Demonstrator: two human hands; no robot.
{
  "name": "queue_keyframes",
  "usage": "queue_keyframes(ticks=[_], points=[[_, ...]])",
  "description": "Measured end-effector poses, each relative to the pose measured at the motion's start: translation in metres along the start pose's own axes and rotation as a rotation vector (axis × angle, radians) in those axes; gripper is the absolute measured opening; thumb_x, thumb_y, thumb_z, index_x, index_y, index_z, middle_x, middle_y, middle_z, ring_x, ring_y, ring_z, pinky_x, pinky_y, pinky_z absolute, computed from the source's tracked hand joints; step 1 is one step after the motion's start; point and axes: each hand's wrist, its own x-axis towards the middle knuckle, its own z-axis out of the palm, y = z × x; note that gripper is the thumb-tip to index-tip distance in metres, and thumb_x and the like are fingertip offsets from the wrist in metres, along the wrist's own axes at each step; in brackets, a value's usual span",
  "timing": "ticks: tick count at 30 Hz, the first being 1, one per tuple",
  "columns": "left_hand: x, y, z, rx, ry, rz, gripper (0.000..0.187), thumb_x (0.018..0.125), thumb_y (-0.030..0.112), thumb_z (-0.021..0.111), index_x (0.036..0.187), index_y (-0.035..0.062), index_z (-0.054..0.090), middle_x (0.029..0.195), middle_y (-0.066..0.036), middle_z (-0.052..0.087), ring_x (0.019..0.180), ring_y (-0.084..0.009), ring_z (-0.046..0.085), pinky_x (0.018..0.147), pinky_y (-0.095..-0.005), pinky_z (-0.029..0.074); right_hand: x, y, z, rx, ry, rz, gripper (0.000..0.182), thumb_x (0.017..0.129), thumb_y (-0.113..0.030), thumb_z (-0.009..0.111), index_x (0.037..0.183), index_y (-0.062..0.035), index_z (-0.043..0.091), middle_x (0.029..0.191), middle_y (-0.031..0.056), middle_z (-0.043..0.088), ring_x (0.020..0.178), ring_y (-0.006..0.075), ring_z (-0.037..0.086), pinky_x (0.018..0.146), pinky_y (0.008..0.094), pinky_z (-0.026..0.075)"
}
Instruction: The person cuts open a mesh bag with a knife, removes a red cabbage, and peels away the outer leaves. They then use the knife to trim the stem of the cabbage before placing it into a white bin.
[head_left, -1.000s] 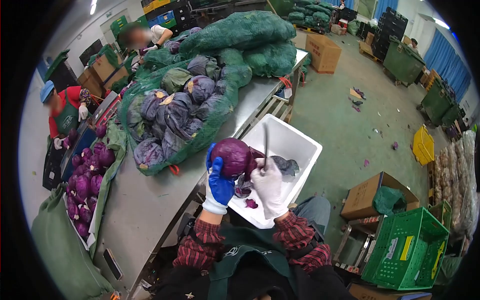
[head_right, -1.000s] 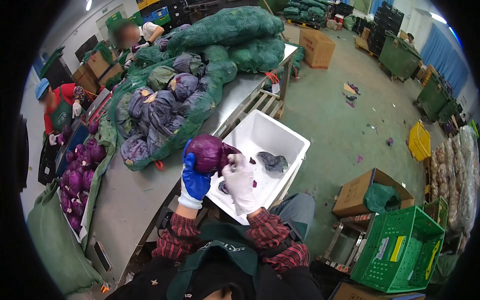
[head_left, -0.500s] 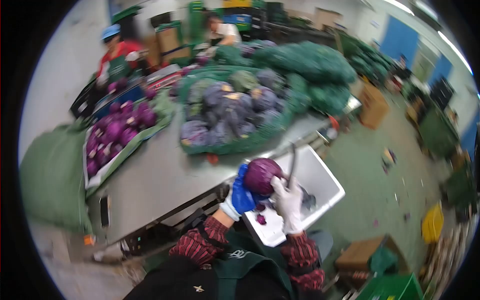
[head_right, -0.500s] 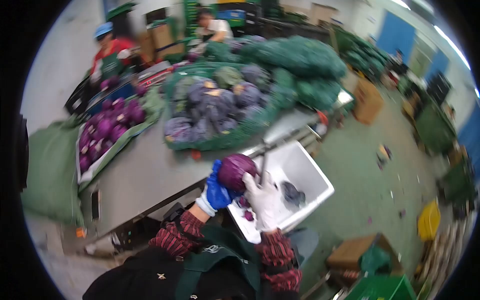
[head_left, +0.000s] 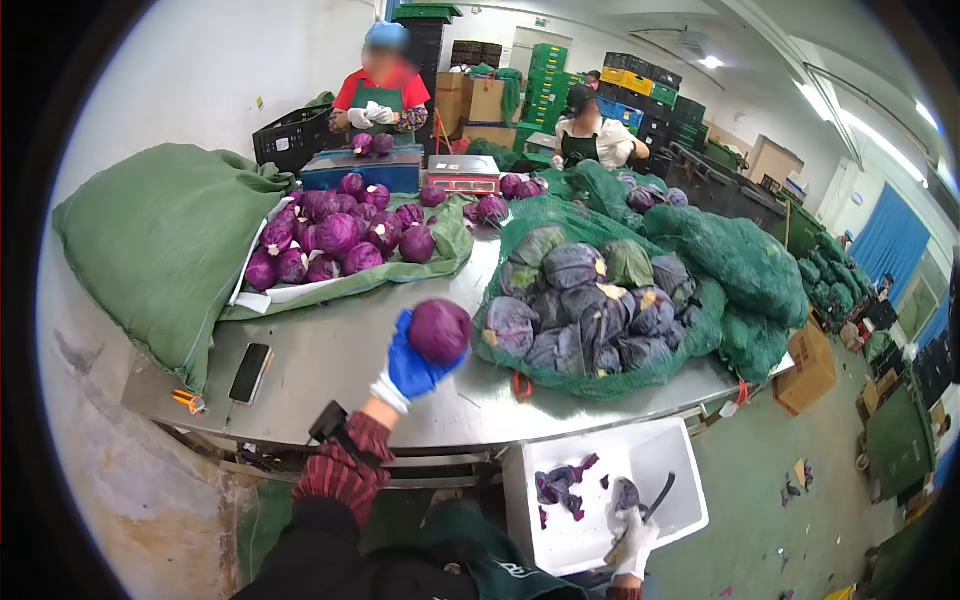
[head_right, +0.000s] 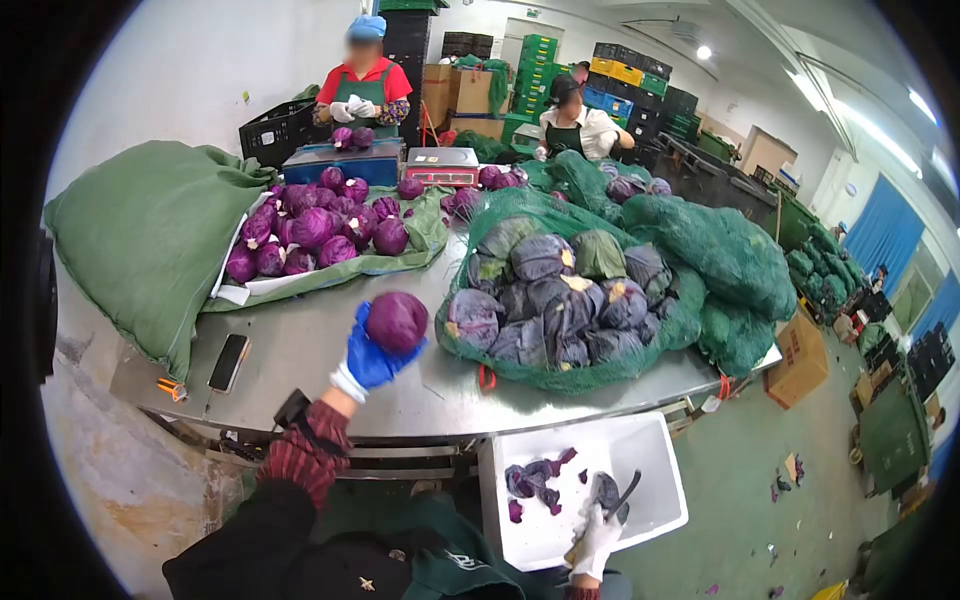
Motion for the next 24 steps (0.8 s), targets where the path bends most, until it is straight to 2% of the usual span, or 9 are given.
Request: queue_keyframes(ticks=[4,7,11,14,19,20,21,22,24], points=[[0.091,0.137,-0.031,0.112,0.069,0.291,0.055,0.086,0.054,0.056,0.130,0.0219,0.048,0.130,-0.008,0.053,0.113,-0.0311,0.055,0.095,-0.0532,0.046,0.008,0.047,-0.004,-0.151,-0.091,0.250,0.019,0.090,-0.016,0.055,0.082,-0.0002,0.060,0.064,0.0079,0.061,0.039,0.0158,0.051,0.034,0.0285,0.039],[0.147,0.211,-0.039,0.180,0.071,0.580,0.047,0.088,0.047,0.057,0.128,0.0232,0.050,0.123,-0.009,0.056,0.111,-0.0305,0.056,0.097,-0.0492,0.045,-0.028,0.008,0.024,-0.148,-0.068,0.285,0.014,0.081,-0.019,0.062,0.072,-0.0094,0.059,0.047,-0.0033,0.040,0.033,0.0099,0.036,0.032,0.0258,0.024],[0.142,0.203,-0.032,0.186,0.228,0.649,0.049,0.092,0.047,0.050,0.130,0.0160,0.047,0.130,-0.013,0.051,0.120,-0.0310,0.049,0.102,-0.0479,0.039,-0.030,0.030,0.028,-0.180,-0.133,0.314,0.013,0.080,-0.019,0.062,0.071,-0.0103,0.061,0.046,-0.0020,0.041,0.033,0.0102,0.036,0.031,0.0255,0.024],[0.100,0.150,-0.056,0.398,-0.336,0.182,0.046,0.099,0.040,0.039,0.132,0.0107,0.048,0.130,-0.013,0.054,0.117,-0.0284,0.053,0.100,-0.0485,0.040,-0.033,0.037,0.020,-0.151,-0.187,0.272,0.016,0.080,-0.019,0.063,0.067,-0.0102,0.059,0.045,-0.0019,0.040,0.033,0.0103,0.036,0.032,0.0253,0.024],[-0.086,0.008,-0.010,1.301,-0.700,-0.722,0.043,0.098,0.028,0.044,0.127,-0.0030,0.052,0.123,-0.014,0.058,0.110,-0.0233,0.057,0.092,-0.0393,0.050,-0.040,0.048,-0.015,-0.189,-0.102,0.383,0.019,0.078,-0.016,0.064,0.063,-0.0107,0.052,0.046,-0.0021,0.041,0.033,0.0107,0.035,0.031,0.0270,0.024],[-0.112,-0.006,-0.045,1.077,-0.583,-1.014,0.038,0.096,0.020,0.049,0.127,-0.0012,0.053,0.125,-0.013,0.057,0.112,-0.0222,0.056,0.092,-0.0361,0.049,-0.052,0.035,-0.027,-0.205,-0.161,0.330,0.020,0.079,-0.017,0.064,0.065,-0.0096,0.052,0.049,-0.0014,0.043,0.034,0.0106,0.036,0.030,0.0277,0.024],[-0.150,-0.011,-0.056,1.179,-0.450,-1.081,0.035,0.097,0.020,0.049,0.126,0.0008,0.055,0.123,-0.011,0.058,0.110,-0.0199,0.056,0.091,-0.0344,0.049,-0.053,0.038,-0.038,-0.187,-0.147,0.320,0.020,0.080,-0.017,0.064,0.067,-0.0090,0.052,0.050,-0.0009,0.044,0.034,0.0104,0.037,0.029,0.0276,0.024],[-0.182,-0.008,-0.121,1.639,-0.981,-0.615,0.040,0.098,0.029,0.048,0.126,0.0024,0.055,0.122,-0.006,0.058,0.106,-0.0162,0.057,0.089,-0.0322,0.048,-0.055,0.043,-0.049,-0.170,-0.132,0.313,0.020,0.081,-0.017,0.064,0.068,-0.0085,0.051,0.051,-0.0005,0.045,0.034,0.0101,0.038,0.029,0.0274,0.024],[-0.261,-0.015,-0.134,1.516,0.234,-1.125,0.046,0.093,0.041,0.053,0.128,0.0104,0.056,0.111,-0.001,0.062,0.094,-0.0116,0.058,0.076,-0.0311,0.051,-0.078,0.002,-0.069,-0.102,-0.076,0.279,0.013,0.083,-0.015,0.063,0.078,-0.0058,0.055,0.055,0.0007,0.048,0.038,0.0096,0.041,0.033,0.0237,0.030]])
